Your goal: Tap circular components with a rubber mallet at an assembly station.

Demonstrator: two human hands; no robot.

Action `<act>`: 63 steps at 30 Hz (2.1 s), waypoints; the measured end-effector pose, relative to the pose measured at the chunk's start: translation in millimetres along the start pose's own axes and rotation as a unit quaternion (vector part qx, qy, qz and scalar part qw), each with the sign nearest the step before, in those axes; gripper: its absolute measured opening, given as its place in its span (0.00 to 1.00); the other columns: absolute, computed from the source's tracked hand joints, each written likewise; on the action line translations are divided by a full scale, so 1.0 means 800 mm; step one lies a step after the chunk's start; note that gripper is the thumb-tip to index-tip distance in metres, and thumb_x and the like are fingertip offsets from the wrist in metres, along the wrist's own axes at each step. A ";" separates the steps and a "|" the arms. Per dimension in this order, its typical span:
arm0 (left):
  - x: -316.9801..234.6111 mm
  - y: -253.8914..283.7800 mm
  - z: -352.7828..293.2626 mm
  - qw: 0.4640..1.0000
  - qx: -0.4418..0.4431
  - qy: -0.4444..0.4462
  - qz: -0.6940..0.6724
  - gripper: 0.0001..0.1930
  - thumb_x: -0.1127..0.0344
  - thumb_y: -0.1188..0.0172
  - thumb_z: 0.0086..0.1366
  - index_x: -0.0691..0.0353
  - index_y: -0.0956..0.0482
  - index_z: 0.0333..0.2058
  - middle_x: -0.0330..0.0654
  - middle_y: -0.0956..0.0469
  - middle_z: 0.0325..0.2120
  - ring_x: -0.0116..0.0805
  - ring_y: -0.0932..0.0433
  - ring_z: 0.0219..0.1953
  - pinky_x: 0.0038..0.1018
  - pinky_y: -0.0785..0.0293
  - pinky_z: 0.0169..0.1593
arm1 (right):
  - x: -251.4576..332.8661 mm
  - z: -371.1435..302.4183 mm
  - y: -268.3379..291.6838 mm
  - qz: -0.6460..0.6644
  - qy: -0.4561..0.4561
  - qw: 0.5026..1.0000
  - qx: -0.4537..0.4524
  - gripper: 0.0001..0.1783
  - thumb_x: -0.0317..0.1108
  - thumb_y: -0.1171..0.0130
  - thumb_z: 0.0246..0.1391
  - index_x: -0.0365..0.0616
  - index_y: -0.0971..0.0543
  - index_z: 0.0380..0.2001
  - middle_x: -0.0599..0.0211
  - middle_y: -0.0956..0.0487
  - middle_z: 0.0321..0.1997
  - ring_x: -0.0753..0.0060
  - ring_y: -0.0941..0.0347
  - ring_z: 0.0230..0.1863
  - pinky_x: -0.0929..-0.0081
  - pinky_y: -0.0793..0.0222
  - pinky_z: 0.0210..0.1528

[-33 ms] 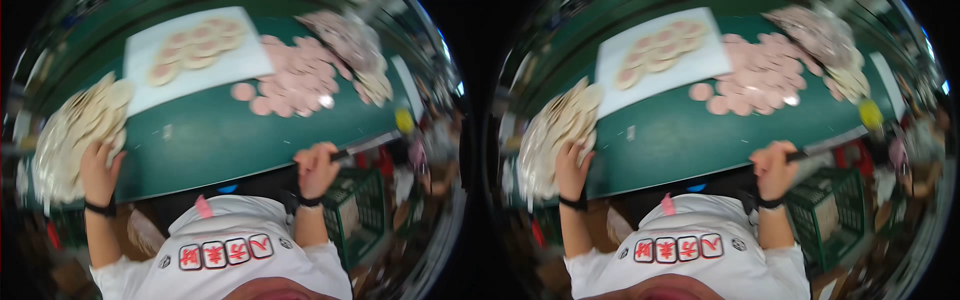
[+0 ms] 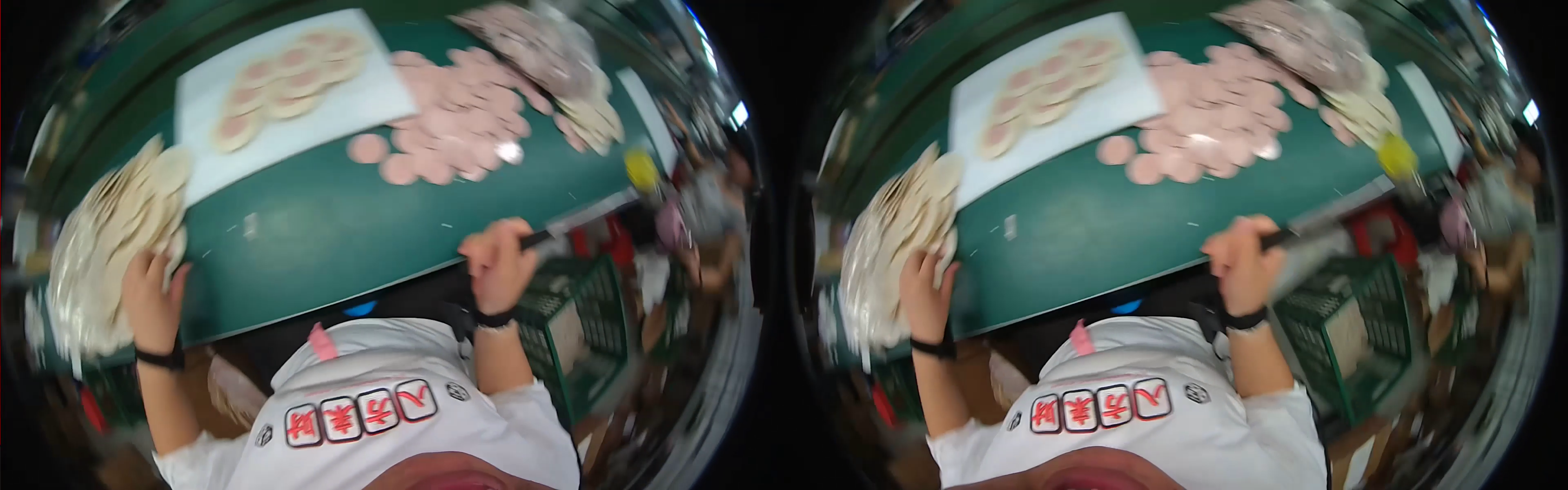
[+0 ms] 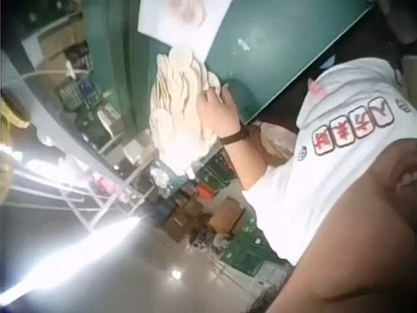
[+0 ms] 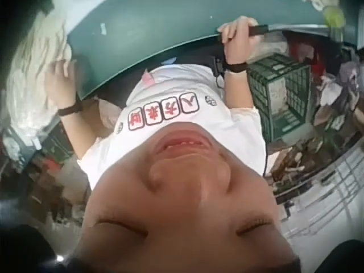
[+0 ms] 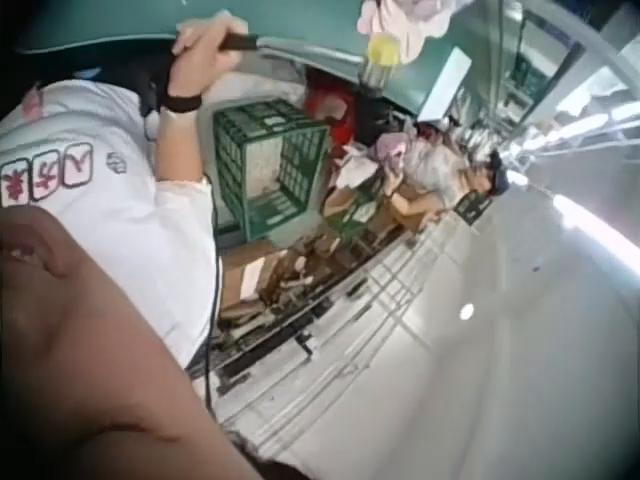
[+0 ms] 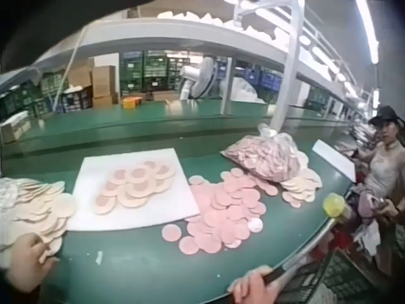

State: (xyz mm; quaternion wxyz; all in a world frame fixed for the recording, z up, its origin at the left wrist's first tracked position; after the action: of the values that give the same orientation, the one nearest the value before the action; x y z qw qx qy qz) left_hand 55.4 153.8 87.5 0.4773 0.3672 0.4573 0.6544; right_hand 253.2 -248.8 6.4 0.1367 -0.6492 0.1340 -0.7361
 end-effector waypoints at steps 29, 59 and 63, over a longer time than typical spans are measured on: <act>-0.013 -0.037 -0.019 0.817 0.019 0.292 -0.497 0.17 0.66 0.46 0.74 0.64 0.28 0.58 0.46 0.21 0.49 0.36 0.21 0.51 0.31 0.23 0.48 | 0.008 0.002 -0.003 -0.079 -0.120 0.986 0.088 0.09 0.29 0.43 0.66 0.42 0.30 0.31 0.78 0.31 0.15 0.87 0.36 0.12 0.80 0.30 0.24; -0.173 -0.020 -0.006 0.948 0.090 -0.063 -0.297 0.29 0.66 0.31 0.57 0.69 0.28 0.56 0.52 0.28 0.55 0.48 0.24 0.51 0.38 0.27 0.55 | 0.010 0.005 -0.011 -0.134 -0.076 0.984 0.089 0.08 0.32 0.52 0.70 0.40 0.28 0.36 0.76 0.38 0.17 0.82 0.45 0.12 0.78 0.35 0.25; -0.190 -0.030 -0.005 0.973 0.060 -0.087 -0.206 0.33 0.57 0.29 0.54 0.68 0.27 0.56 0.52 0.28 0.57 0.48 0.29 0.58 0.42 0.32 0.61 | 0.027 -0.023 -0.026 -0.134 -0.072 0.982 0.109 0.09 0.33 0.53 0.71 0.39 0.27 0.39 0.76 0.38 0.19 0.83 0.44 0.14 0.78 0.35 0.26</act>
State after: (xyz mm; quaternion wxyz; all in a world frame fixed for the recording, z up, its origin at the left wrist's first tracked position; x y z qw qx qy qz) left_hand 100.2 10.1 57.0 0.6167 0.3487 0.5180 0.4793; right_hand 231.9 -237.3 31.5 0.1162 -0.6936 -0.0454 -0.7095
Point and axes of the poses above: each hand's wrist, its own z-axis towards the middle knuckle, its own y-axis out of the back of the hand, x = y × z, the point moved 4 cm from there along z, towards the middle knuckle
